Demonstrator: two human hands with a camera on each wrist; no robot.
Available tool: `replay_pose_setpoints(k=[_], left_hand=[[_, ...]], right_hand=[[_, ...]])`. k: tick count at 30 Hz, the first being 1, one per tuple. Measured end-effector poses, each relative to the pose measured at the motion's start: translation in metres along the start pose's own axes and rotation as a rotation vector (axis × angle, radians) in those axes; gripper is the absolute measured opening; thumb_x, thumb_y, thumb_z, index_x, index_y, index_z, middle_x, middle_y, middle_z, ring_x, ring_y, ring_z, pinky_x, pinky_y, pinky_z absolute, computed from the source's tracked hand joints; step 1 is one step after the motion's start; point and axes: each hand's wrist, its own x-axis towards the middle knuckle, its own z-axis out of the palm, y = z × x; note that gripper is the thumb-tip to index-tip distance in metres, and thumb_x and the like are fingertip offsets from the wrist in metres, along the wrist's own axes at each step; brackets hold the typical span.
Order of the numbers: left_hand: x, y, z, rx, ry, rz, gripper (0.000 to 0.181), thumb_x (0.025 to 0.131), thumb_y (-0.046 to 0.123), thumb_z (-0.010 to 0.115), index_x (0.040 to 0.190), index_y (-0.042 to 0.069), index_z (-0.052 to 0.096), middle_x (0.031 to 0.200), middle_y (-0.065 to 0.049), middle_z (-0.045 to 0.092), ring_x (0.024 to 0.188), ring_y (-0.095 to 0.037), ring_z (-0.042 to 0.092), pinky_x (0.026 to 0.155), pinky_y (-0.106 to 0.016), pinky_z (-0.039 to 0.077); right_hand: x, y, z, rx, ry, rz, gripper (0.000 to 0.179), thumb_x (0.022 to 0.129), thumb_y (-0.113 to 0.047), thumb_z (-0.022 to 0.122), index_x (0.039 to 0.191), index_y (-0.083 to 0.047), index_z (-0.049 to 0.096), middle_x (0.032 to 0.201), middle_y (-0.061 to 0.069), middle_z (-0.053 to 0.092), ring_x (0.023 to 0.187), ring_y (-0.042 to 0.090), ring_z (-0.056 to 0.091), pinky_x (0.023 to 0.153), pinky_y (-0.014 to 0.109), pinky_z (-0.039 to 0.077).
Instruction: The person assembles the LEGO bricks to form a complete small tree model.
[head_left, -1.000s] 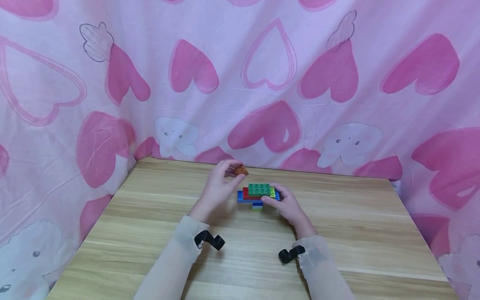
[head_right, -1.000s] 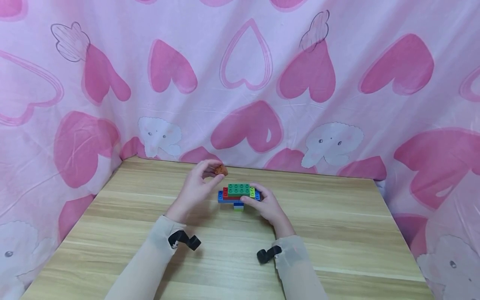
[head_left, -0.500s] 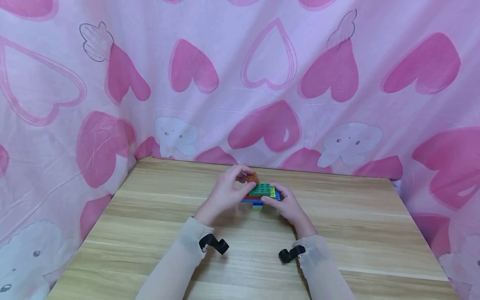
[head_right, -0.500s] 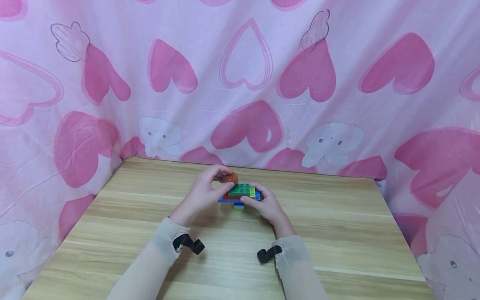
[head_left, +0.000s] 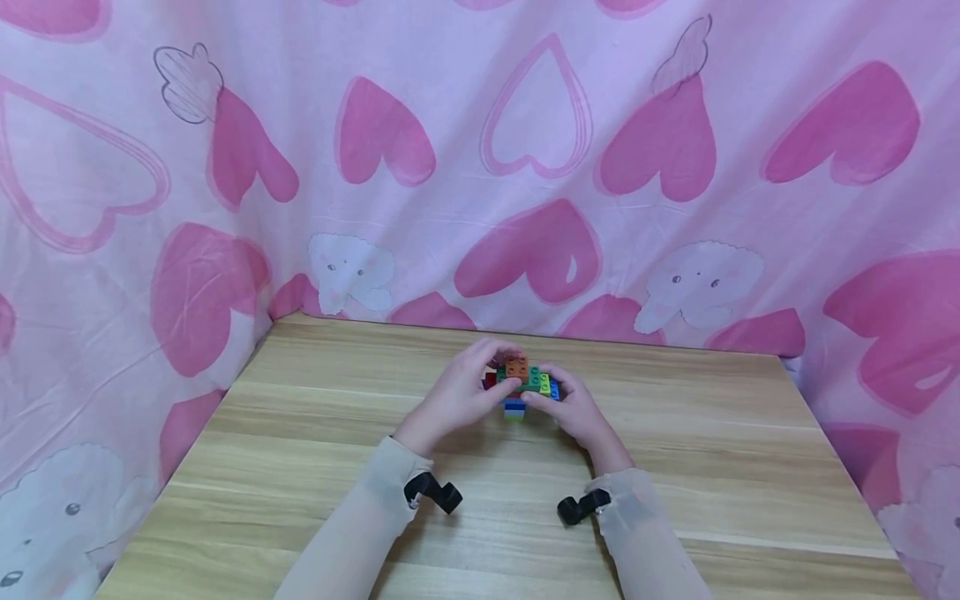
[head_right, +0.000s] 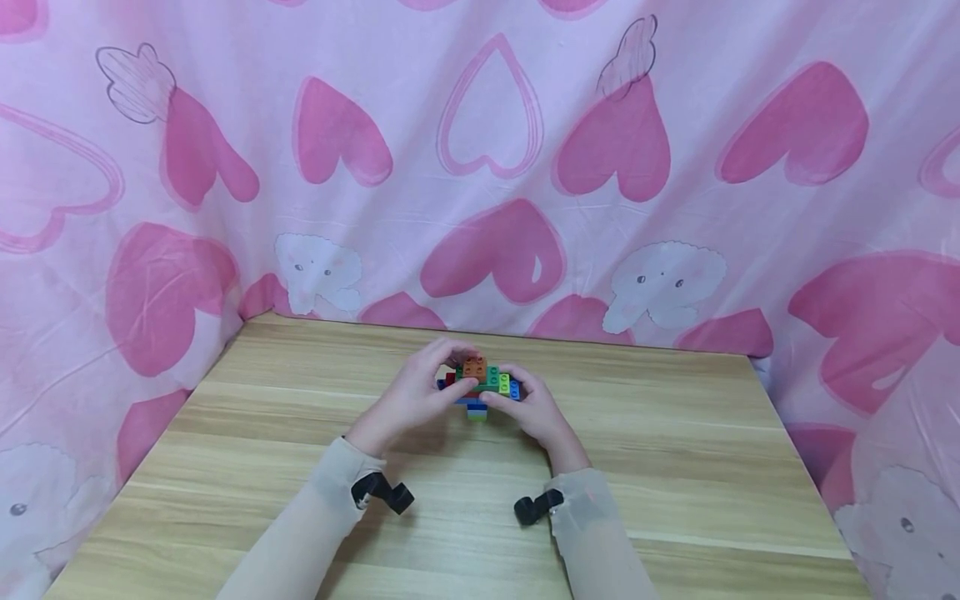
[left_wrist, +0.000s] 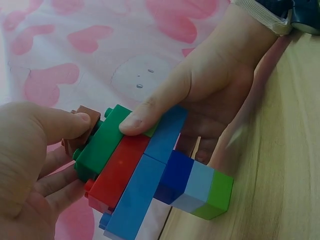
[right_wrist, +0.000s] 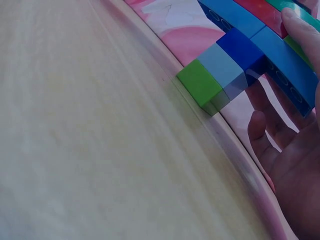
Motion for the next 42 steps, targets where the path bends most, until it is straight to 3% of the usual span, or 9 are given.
replay_pose_setpoints(k=[6,21,30,42], left_hand=[[-0.0004,-0.0008,0.0008,0.017,-0.012,-0.01,0.038,0.102,0.012,0.08,0.139,0.009,0.071,0.132,-0.007,0.068,0.116,-0.022,0.068,0.098,-0.045,0.062],[-0.0007,-0.001,0.0016,0.039,-0.006,-0.001,0.036,0.103,0.016,0.08,0.137,0.013,0.072,0.133,-0.003,0.069,0.122,-0.018,0.067,0.106,-0.037,0.057],[-0.0005,-0.0026,0.0029,0.017,-0.011,-0.025,0.036,0.103,0.017,0.079,0.137,0.009,0.072,0.133,-0.003,0.069,0.12,-0.018,0.067,0.104,-0.037,0.058],[-0.0008,-0.0025,0.0049,0.022,-0.021,-0.03,0.034,0.103,0.015,0.078,0.136,0.013,0.071,0.134,-0.003,0.068,0.12,-0.018,0.066,0.104,-0.038,0.058]], right_hand=[[0.0,-0.0005,-0.0001,0.009,-0.006,0.001,0.043,0.101,-0.034,0.083,0.138,-0.018,0.069,0.14,0.01,0.067,0.121,0.032,0.063,0.106,0.045,0.054],[-0.0006,-0.0005,0.0005,0.024,-0.007,-0.019,0.038,0.101,-0.03,0.083,0.134,-0.017,0.069,0.138,0.01,0.067,0.119,0.032,0.063,0.1,0.034,0.057],[-0.0001,0.0012,0.0003,0.025,-0.013,-0.044,0.037,0.102,-0.028,0.082,0.135,-0.016,0.069,0.136,0.011,0.068,0.117,0.032,0.064,0.098,0.033,0.057],[0.0002,0.0021,0.001,0.046,-0.013,-0.062,0.034,0.102,-0.023,0.082,0.132,-0.015,0.07,0.133,0.011,0.068,0.115,0.031,0.064,0.096,0.031,0.057]])
